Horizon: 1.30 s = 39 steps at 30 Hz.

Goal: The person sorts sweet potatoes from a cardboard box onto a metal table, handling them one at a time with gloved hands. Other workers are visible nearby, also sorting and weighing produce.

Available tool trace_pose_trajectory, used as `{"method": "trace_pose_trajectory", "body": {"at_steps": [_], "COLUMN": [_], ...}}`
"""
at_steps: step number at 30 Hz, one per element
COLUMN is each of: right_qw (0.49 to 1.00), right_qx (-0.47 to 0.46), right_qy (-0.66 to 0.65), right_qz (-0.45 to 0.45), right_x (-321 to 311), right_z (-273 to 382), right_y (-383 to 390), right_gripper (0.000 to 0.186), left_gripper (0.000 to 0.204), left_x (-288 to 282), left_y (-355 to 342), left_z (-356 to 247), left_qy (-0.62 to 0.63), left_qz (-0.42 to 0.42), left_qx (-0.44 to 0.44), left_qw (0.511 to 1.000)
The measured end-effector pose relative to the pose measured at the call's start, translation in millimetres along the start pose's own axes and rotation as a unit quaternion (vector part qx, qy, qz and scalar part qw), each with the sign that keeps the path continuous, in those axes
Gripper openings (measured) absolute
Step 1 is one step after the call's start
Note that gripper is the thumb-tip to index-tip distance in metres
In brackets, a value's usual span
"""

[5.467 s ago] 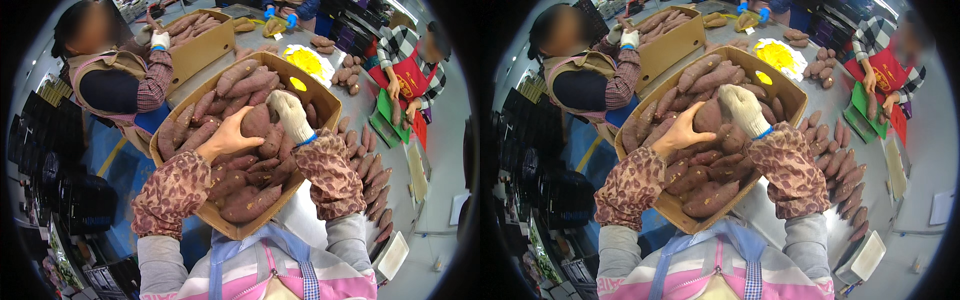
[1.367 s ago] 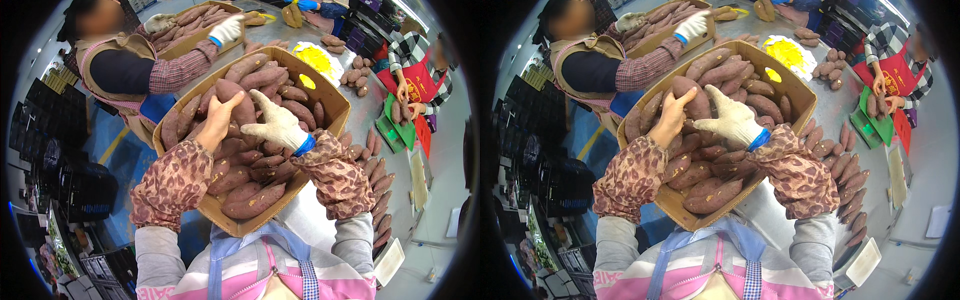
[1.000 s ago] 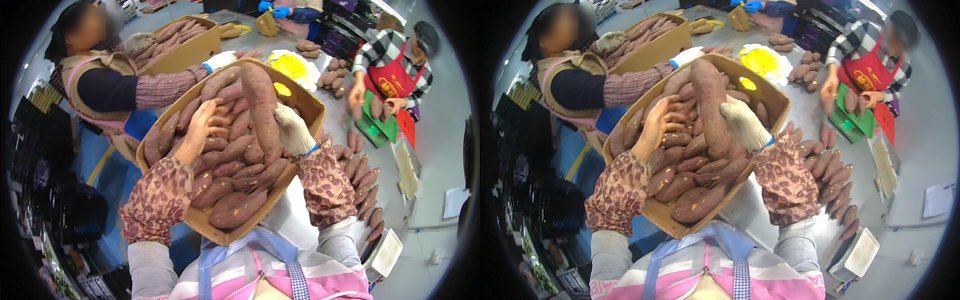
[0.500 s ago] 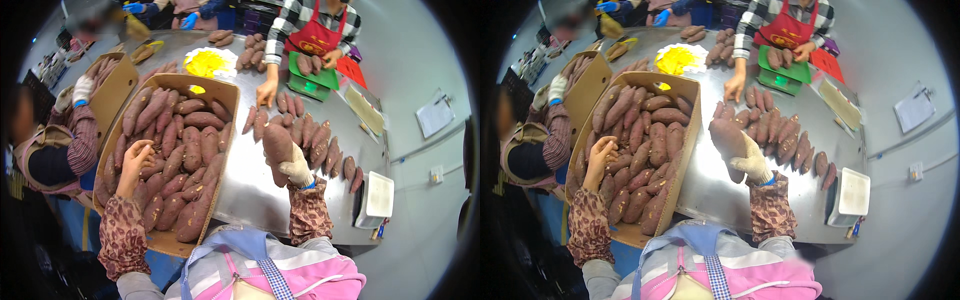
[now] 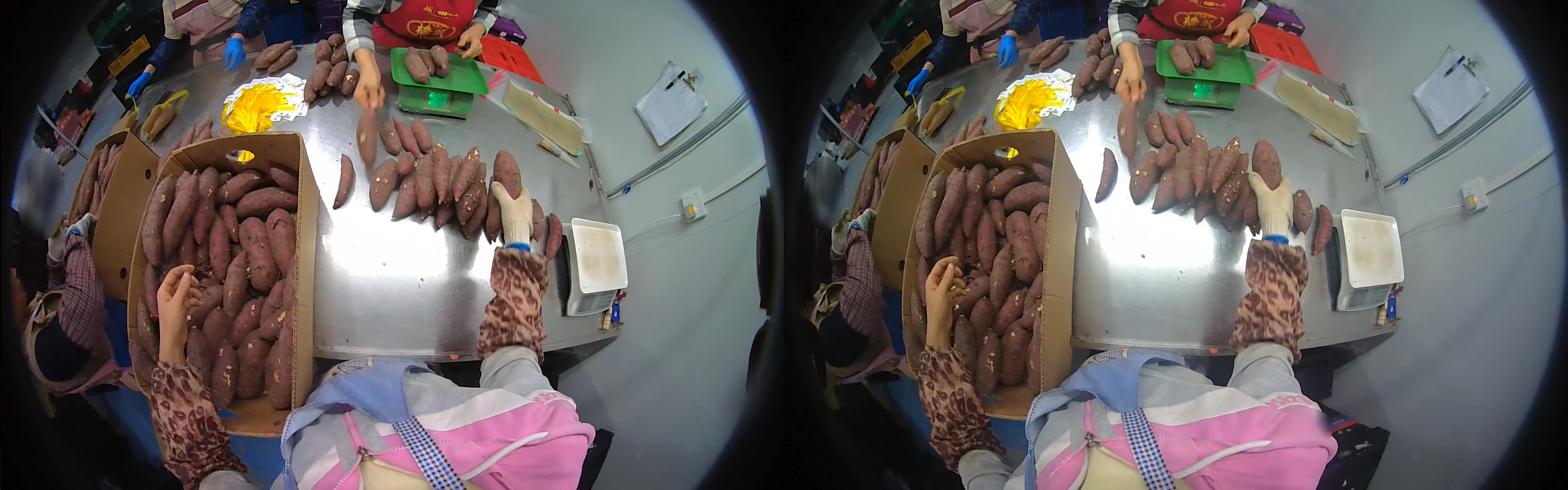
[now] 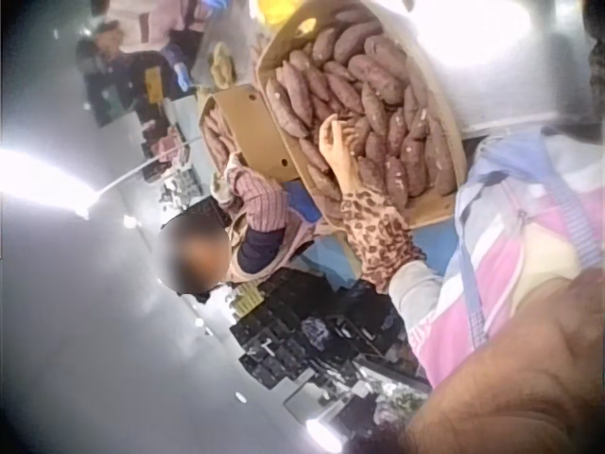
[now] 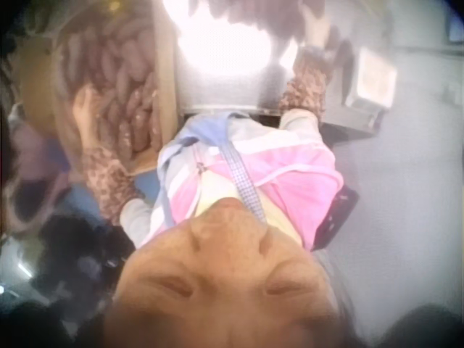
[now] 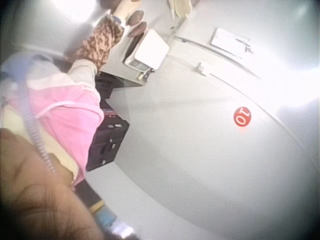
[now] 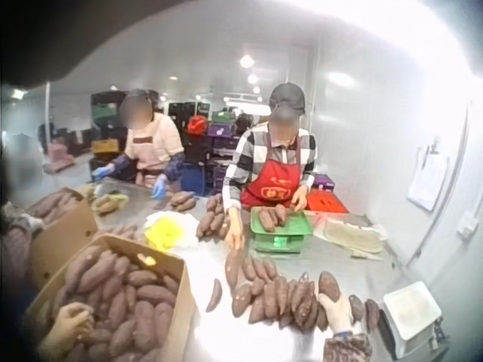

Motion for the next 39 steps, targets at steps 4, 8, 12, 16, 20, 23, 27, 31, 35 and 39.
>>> {"method": "trace_pose_trajectory", "body": {"at_steps": [4, 8, 12, 16, 20, 23, 27, 31, 35, 39], "right_qw": [0.991, 0.974, 0.952, 0.953, 0.977, 0.905, 0.732, 0.491, 0.228, 0.255], "right_qx": [0.022, -0.010, -0.097, -0.127, -0.203, -0.399, -0.634, -0.792, -0.880, -0.884], "right_qy": [0.132, 0.225, 0.289, 0.276, 0.033, -0.125, -0.141, 0.013, 0.251, 0.233], "right_qz": [-0.016, -0.019, -0.037, -0.004, -0.056, 0.081, 0.204, 0.362, 0.332, 0.316], "right_x": [17.1, 32.0, 33.2, 35.6, 33.6, 60.1, 125.1, 225.6, 301.5, 334.2], "right_z": [-15.0, -15.2, -6.0, 19.5, 119.1, 235.9, 346.1, 343.6, 247.1, 216.1], "right_y": [-28.2, -30.1, -27.6, -19.6, 20.0, 107.1, 277.3, 454.6, 548.0, 558.3], "right_gripper": [0.083, 0.078, 0.072, 0.064, 0.060, 0.044, 0.039, 0.029, 0.022, 0.018], "left_gripper": [0.022, 0.022, 0.022, 0.022, 0.021, 0.024, 0.035, 0.045, 0.042, 0.035], "left_x": [0.2, 4.9, 9.6, 4.3, -6.3, -19.2, -32.6, -35.2, -36.3, -37.8], "left_y": [0.2, 2.4, 1.7, 0.6, -3.0, -4.0, -0.7, 1.7, 2.9, 5.9], "left_z": [4.2, 0.9, -2.1, -8.8, -13.1, -20.9, -31.4, -42.5, -54.2, -61.1], "left_qy": [-0.015, -0.032, -0.041, -0.058, -0.021, 0.006, -0.003, 0.006, -0.004, 0.022], "left_qz": [0.006, 0.020, 0.028, 0.007, -0.044, -0.100, -0.160, -0.181, -0.168, -0.156], "left_qx": [-0.020, -0.010, 0.011, 0.053, 0.052, 0.063, 0.099, 0.156, 0.185, 0.183], "left_qw": [1.000, 0.999, 0.999, 0.997, 0.997, 0.993, 0.982, 0.971, 0.968, 0.970]}}
Point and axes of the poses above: each hand's wrist, its own y-axis away from the middle knuckle, its own x-axis out of the palm, z = x × y, the point moved 10 cm from there along -y, towards the middle knuckle, and after that the axes turned 9 degrees about -z, right-handed, at the moved point
